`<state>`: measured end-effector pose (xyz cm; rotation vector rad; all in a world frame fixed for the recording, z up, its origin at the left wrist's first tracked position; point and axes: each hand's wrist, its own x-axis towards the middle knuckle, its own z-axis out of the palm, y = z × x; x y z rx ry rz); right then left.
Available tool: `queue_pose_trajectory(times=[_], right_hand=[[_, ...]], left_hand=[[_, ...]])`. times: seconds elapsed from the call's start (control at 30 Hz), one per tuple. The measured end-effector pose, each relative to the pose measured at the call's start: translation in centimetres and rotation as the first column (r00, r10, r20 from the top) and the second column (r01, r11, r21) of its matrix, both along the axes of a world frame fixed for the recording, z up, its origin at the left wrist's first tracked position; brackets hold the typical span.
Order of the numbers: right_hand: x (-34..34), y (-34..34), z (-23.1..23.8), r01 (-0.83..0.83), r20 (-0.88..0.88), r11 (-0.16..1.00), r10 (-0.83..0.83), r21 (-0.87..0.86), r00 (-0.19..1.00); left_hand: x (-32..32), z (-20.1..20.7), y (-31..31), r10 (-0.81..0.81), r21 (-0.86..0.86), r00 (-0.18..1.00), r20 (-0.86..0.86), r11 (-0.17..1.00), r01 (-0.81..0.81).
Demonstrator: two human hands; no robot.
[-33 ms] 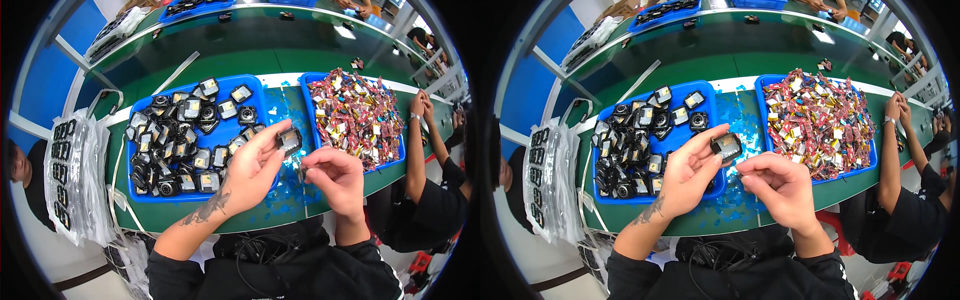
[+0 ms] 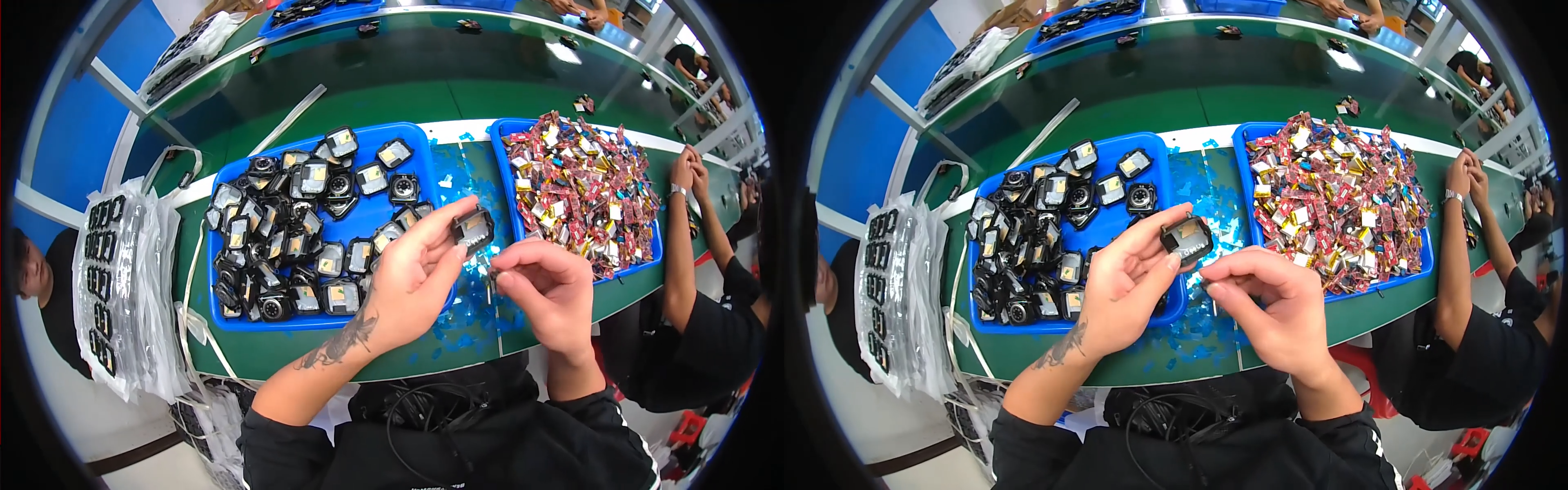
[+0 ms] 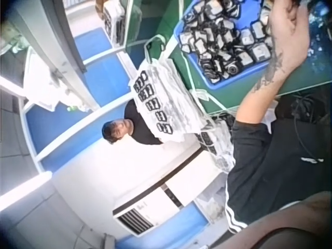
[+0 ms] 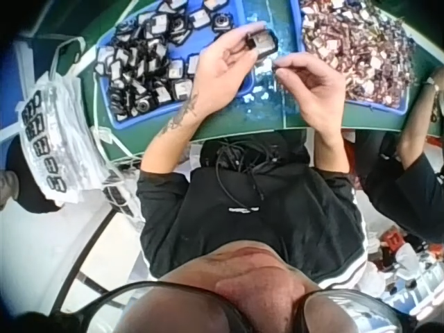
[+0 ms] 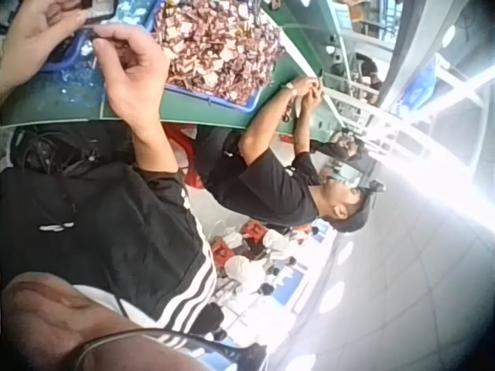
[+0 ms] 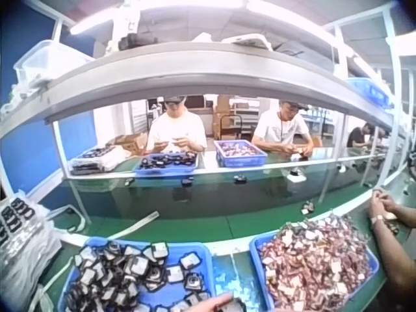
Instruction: Assembling small electronic components, including circuit boards and watch-like casings, on a factory production line.
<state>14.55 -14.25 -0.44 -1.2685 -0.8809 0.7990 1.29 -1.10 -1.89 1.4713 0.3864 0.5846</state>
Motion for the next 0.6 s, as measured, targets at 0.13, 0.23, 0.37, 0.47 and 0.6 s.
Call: queue_pose_trajectory(times=[0.13,0.23,0.37,0.47,0.6], right_hand=[[0.2,1.7,0.3,0.127,0.436,0.991,-0.131,0.039,0.890],[0.0,2.2,1.0,0.154,0.573,0.985,-0.172,0.080,0.802],[-1.1,2.5,0.6,0.290,0.434,0.956,-0.275,0.033,0.858],[-1.2,2.5,0.8,0.280,0.490,0.960,-0.254,0.021,0.834],[-1.1,2.7,0.7,0.282,0.542,0.957,-0.271,0.065,0.795]], left_hand=[[-0.1,0.2,-0.2,-0.122,-0.230,0.991,0.053,0.964,0.131],[0.0,0.2,-0.4,-0.116,-0.278,0.989,0.095,0.951,0.139],[0.4,-0.4,-0.7,-0.056,-0.269,0.986,0.155,0.958,0.097],[0.2,0.1,-0.7,-0.047,-0.298,0.989,0.138,0.951,0.087],[0.1,0.0,-1.0,-0.019,-0.281,0.989,0.149,0.958,0.061]])
